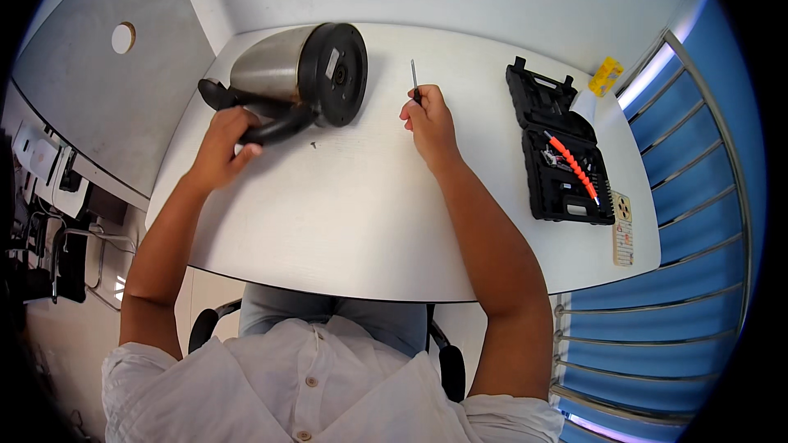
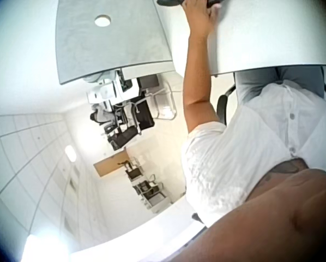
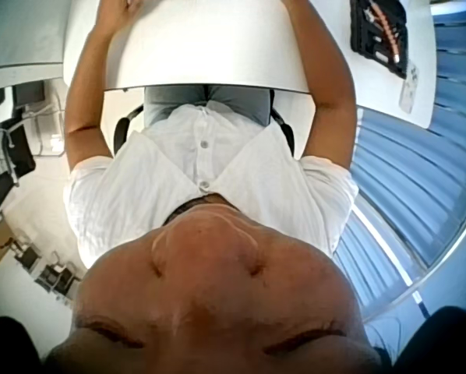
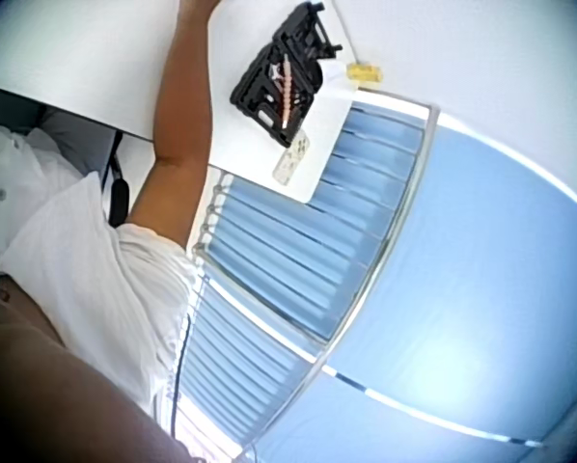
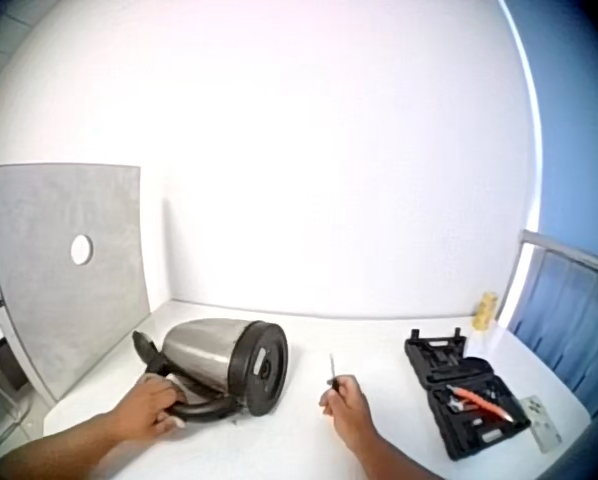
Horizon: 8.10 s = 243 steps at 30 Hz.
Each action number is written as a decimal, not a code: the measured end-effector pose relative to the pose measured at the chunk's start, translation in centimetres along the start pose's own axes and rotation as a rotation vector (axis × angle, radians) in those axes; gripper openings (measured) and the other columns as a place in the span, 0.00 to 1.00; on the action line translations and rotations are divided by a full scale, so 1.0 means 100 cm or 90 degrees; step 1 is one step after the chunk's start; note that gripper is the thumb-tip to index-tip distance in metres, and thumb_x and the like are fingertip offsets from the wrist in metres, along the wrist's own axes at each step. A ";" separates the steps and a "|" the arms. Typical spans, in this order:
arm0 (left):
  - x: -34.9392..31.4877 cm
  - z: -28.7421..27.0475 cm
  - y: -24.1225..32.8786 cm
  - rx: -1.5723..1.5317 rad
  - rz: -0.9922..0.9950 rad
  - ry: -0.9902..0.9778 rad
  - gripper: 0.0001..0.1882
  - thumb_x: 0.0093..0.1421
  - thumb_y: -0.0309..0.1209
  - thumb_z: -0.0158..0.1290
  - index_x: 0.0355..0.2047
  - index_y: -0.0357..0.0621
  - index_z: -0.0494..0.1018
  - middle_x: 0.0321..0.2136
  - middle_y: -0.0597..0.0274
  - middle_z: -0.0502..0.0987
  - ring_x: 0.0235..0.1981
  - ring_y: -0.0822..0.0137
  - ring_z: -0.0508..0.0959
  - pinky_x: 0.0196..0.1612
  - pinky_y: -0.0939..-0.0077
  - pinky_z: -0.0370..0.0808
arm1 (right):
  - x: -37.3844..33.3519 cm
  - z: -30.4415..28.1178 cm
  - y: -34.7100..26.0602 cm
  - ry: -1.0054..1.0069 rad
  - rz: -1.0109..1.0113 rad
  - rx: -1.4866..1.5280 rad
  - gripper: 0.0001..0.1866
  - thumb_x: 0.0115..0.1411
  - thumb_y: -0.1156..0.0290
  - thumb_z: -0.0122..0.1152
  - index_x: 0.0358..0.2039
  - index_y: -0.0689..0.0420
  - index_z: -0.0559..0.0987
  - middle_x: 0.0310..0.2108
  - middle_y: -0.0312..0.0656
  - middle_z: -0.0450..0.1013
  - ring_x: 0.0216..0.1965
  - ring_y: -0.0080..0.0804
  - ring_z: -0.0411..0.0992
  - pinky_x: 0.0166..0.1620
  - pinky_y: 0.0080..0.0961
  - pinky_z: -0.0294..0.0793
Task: The person uses a screwdriver to remove screws from the base of a stainless steel electric kettle. They then detach the handle and continue unscrewing components on the kettle's body.
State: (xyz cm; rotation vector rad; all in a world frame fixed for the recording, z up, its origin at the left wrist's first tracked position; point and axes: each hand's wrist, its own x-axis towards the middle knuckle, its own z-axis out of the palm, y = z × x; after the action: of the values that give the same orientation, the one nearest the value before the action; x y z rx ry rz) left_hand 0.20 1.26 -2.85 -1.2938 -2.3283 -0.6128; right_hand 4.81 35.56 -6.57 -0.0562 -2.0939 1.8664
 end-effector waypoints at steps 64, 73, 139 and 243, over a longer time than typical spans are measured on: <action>0.077 0.003 0.037 0.034 -0.163 0.157 0.18 0.45 0.32 0.64 0.37 0.46 0.73 0.32 0.61 0.76 0.37 0.56 0.76 0.38 0.63 0.66 | 0.025 0.051 -0.053 -0.099 -0.042 0.260 0.05 0.56 0.80 0.55 0.32 0.59 0.70 0.28 0.45 0.74 0.24 0.21 0.65 0.25 0.18 0.64; 0.023 -0.001 0.016 -0.012 -0.071 0.187 0.23 0.42 0.30 0.66 0.40 0.46 0.73 0.36 0.62 0.75 0.40 0.57 0.73 0.48 0.61 0.64 | 0.004 0.067 -0.077 -0.177 -0.252 -0.071 0.02 0.53 0.79 0.60 0.28 0.60 0.77 0.34 0.33 0.69 0.28 0.18 0.62 0.34 0.15 0.64; 0.055 -0.017 0.078 -0.870 -0.476 0.164 0.21 0.65 0.44 0.43 0.42 0.36 0.69 0.29 0.58 0.79 0.29 0.70 0.77 0.39 0.76 0.73 | -0.062 0.002 -0.042 0.034 -0.052 -0.045 0.04 0.64 0.73 0.49 0.37 0.57 0.66 0.29 0.37 0.71 0.21 0.16 0.62 0.25 0.15 0.64; 0.032 -0.006 0.044 -0.903 -0.299 0.002 0.40 0.61 0.66 0.34 0.52 0.40 0.67 0.40 0.55 0.78 0.38 0.68 0.78 0.49 0.72 0.71 | -0.063 0.001 -0.040 0.021 -0.041 -0.086 0.04 0.62 0.74 0.50 0.37 0.57 0.66 0.26 0.36 0.71 0.21 0.16 0.63 0.25 0.14 0.65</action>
State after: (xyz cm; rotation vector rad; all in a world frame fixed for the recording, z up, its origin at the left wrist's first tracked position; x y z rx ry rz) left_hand 2.46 5.24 0.14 -1.0547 -2.0507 -2.6801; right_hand 11.50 33.34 -4.10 -0.0503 -2.1705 1.6739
